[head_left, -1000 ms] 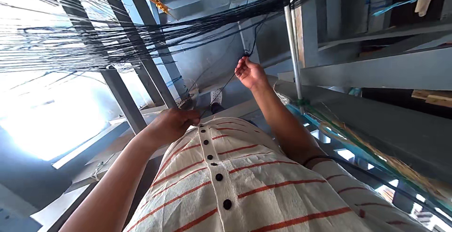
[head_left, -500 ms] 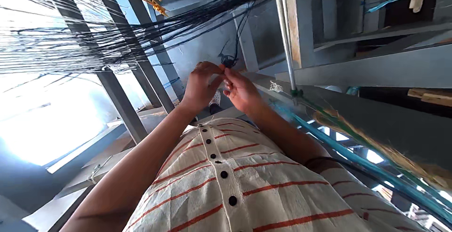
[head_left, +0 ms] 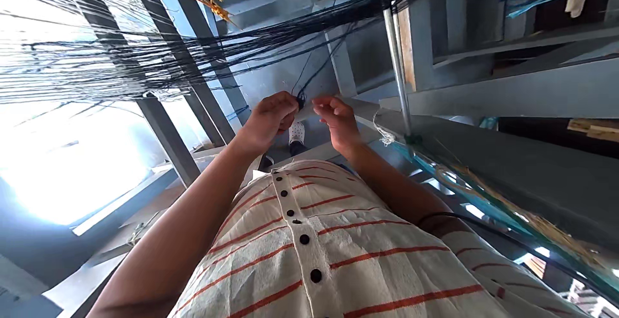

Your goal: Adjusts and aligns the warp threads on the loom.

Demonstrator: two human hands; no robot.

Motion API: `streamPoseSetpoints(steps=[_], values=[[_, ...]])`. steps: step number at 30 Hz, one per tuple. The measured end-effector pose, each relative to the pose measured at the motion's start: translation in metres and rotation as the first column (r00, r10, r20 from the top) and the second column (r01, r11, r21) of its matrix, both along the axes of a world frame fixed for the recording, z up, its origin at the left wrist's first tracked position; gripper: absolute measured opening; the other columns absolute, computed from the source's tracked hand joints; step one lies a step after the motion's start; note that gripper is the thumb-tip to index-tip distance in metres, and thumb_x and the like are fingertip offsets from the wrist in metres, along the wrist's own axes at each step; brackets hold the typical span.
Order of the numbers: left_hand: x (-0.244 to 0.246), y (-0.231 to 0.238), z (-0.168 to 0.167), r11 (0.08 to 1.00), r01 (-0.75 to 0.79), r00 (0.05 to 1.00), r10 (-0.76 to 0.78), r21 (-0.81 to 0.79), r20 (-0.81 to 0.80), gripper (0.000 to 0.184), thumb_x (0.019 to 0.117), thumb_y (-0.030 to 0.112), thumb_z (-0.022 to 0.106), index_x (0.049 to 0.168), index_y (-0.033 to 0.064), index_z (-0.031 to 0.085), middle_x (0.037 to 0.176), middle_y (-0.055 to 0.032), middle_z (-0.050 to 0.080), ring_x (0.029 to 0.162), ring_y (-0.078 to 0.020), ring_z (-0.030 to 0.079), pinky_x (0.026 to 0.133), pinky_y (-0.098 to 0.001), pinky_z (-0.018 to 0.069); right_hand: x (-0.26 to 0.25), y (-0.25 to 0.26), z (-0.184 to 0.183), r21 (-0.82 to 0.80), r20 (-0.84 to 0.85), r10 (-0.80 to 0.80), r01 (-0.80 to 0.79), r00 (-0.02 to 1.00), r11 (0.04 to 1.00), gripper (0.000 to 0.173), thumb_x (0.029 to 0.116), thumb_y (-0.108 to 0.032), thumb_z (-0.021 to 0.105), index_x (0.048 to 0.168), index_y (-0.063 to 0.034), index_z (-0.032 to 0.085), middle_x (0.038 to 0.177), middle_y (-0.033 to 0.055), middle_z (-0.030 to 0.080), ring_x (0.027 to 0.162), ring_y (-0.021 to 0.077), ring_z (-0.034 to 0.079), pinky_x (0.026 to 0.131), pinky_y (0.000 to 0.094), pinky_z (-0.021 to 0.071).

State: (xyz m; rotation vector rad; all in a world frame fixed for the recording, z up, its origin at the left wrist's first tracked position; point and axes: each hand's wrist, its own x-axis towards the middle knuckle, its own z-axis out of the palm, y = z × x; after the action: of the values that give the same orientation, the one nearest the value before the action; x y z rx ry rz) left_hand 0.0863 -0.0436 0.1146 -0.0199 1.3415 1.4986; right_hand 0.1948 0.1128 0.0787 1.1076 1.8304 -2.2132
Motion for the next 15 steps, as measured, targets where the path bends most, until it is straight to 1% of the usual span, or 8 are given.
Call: streamPoseSetpoints(steps=[3,5,6,8,10,12,13,15], values=[[0.0,-0.009,0.002,0.994,0.113,0.983,-0.113,-0.007,-0.142,0.021,0.1047,0.007,0.043,0.09,0.0122,0.056,0.06,0.0109,0.042,0.049,0.0028,0.036,0.047,-0.0127,0.0301,0.0,0.004,-0.008,0.156,-0.129,0.245,-0.224,0.961,0.962,0.037,0.0915,-0.01,0.068,0.127,0.0006,0.067,0.114,0.0109,0.061,0.103,0.014,0.056,0.086,0.0284,0.0484],[-0.001,-0.016,0.003,0.983,0.185,0.948,-0.184,-0.021,-0.259,0.017,0.1045,0.008,0.046,0.093,0.0102,0.059,0.065,0.0103,0.046,0.054,0.0032,0.04,0.051,-0.0131,0.0333,-0.003,0.003,-0.002,0.128,-0.17,0.336,-0.317,0.926,0.94,0.031,0.0906,-0.013,0.07,0.118,0.0014,0.071,0.121,0.0127,0.06,0.114,0.0175,0.054,0.094,0.031,0.0486],[-0.002,-0.019,0.004,0.977,0.213,0.922,-0.211,-0.032,-0.326,0.015,0.1041,0.008,0.048,0.096,0.0086,0.06,0.069,0.0095,0.05,0.057,0.0036,0.043,0.054,-0.013,0.0362,-0.004,0.003,0.0,0.094,-0.207,0.336,-0.323,0.919,0.942,0.024,0.0905,-0.011,0.07,0.111,0.0022,0.072,0.122,0.012,0.061,0.115,0.0165,0.055,0.097,0.0308,0.049],[-0.003,-0.022,0.005,0.974,0.222,0.874,-0.223,-0.055,-0.432,0.014,0.1034,0.008,0.05,0.097,0.0065,0.062,0.075,0.0084,0.056,0.061,0.0051,0.047,0.057,-0.0119,0.0398,-0.004,0.005,0.005,-0.002,-0.308,0.283,-0.298,0.908,0.955,0.018,0.0916,-0.004,0.065,0.107,0.005,0.069,0.122,0.0108,0.063,0.115,0.0137,0.059,0.1,0.0304,0.0505],[-0.001,-0.023,0.005,0.983,0.174,0.857,-0.183,-0.063,-0.481,0.013,0.1032,0.007,0.05,0.099,0.0053,0.062,0.077,0.0078,0.057,0.064,0.0053,0.049,0.059,-0.012,0.0409,-0.002,0.01,0.013,-0.094,-0.363,0.222,-0.272,0.905,0.958,0.017,0.0935,0.002,0.06,0.109,0.0025,0.067,0.111,0.0041,0.069,0.104,0.0078,0.066,0.095,0.0284,0.0555],[0.001,-0.02,0.007,0.988,0.143,0.874,-0.152,-0.055,-0.461,0.012,0.1036,0.007,0.049,0.102,0.0054,0.061,0.083,0.0065,0.062,0.07,0.0035,0.057,0.065,-0.0143,0.0483,0.003,0.015,0.021,-0.119,-0.355,0.208,-0.265,0.911,0.957,0.013,0.0942,0.002,0.06,0.105,-0.0016,0.065,0.096,-0.0009,0.071,0.089,0.0052,0.068,0.085,0.0265,0.058],[0.001,-0.018,0.008,0.99,0.134,0.892,-0.139,-0.042,-0.431,0.012,0.1035,0.007,0.049,0.102,0.0058,0.061,0.083,0.0059,0.062,0.07,0.0021,0.058,0.065,-0.016,0.0502,0.004,0.016,0.026,-0.109,-0.341,0.214,-0.265,0.915,0.958,0.011,0.0945,0.001,0.06,0.104,-0.0021,0.065,0.09,-0.0021,0.071,0.082,0.0043,0.068,0.079,0.025,0.0586],[0.004,-0.011,0.009,0.993,0.116,0.92,-0.117,-0.024,-0.374,0.013,0.1043,0.009,0.049,0.102,0.0074,0.062,0.076,0.0085,0.057,0.059,0.003,0.05,0.055,-0.0141,0.0432,0.007,0.018,0.033,-0.072,-0.305,0.23,-0.263,0.924,0.962,0.01,0.0957,-0.002,0.061,0.104,-0.0029,0.065,0.085,-0.0043,0.068,0.075,0.0025,0.065,0.071,0.0225,0.058]])
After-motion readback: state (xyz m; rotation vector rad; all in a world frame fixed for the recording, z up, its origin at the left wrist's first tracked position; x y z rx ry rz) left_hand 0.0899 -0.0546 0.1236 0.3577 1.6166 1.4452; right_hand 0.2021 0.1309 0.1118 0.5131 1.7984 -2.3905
